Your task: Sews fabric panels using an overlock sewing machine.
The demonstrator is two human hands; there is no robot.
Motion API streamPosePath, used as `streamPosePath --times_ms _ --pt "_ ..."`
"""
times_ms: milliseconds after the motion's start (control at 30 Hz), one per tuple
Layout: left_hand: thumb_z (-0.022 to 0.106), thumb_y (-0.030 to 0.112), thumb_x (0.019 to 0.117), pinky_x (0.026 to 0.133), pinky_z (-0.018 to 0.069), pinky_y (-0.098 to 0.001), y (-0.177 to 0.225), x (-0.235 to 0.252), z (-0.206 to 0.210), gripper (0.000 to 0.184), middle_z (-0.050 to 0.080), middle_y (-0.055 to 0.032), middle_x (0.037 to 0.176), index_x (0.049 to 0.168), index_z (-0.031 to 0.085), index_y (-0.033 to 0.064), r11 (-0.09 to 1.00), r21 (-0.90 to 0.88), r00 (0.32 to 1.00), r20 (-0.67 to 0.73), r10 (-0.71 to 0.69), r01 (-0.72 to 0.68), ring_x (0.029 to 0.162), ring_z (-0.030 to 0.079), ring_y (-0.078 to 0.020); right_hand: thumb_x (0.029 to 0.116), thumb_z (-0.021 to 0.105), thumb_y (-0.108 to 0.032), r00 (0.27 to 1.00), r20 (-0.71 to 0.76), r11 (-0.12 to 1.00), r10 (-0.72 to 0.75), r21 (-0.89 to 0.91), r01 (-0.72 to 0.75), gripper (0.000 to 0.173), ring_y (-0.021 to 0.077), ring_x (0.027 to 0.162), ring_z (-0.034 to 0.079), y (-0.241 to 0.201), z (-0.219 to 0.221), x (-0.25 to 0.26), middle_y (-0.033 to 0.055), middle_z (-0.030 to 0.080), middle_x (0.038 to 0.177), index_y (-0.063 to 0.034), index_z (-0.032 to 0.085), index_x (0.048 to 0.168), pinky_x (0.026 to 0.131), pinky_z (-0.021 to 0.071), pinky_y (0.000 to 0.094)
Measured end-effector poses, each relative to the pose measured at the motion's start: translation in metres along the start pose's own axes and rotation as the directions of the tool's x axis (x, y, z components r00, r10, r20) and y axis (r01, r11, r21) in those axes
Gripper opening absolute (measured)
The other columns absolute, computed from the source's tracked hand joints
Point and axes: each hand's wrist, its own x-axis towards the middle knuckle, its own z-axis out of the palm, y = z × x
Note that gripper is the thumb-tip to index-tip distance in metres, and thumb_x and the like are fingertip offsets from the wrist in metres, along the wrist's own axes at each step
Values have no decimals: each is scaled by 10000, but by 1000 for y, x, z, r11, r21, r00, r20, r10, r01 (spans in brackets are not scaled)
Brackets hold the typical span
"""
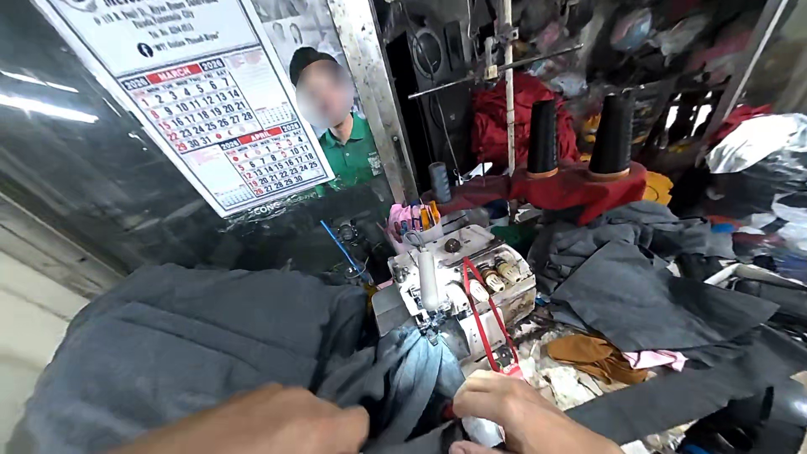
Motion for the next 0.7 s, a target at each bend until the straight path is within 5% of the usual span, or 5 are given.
streamPosePath --times_ms 100,200,367,567,700 --pt "548 312 1065 669 552 -514 -8 -4 -27 281 705 -105 865 1081 718 89 998 12 998 -4 -64 64 743 689 -274 1031 591 -449 999 -22 990 -25 141 27 393 204 1080 666 1 -4 7 73 722 1100 -91 723 1126 959 539 426" --pt "570 231 1053 685 541 -523 -3 -5 -36 238 700 -130 894 1083 722 51 996 -77 998 46 -39 42 737 672 -286 1027 640 -327 994 -101 940 -43 334 74 283 179 956 689 3 -7 10 86 717 1016 -61 727 1068 847 586 386" --pt "554 219 1053 661 540 -497 -13 -4 -23 242 671 -137 891 1071 695 24 983 -166 997 8 80 -78 733 654 -277 1032 638 -252 989 -135 722 63 691 49 237 205 934 727 1 -10 7 103 728 1103 -56 695 1153 718 631 377" --pt "508 307 1071 637 539 -423 -34 -8 -3 280 669 -77 919 1064 691 95 965 -166 979 -82 189 -200 745 649 -201 1001 669 -144 904 -412 949 114 315 24 240 100 676 681 -8 8 19 61 695 1190 -92 691 1234 550 619 279" --pt "494 332 1077 641 544 -396 -43 -14 3 297 668 -61 937 1064 686 105 959 -162 969 -119 215 -233 753 647 -174 980 680 -192 944 -328 998 -44 35 59 276 113 734 669 -21 18 50 51 682 1271 -168 671 1255 591 583 319"
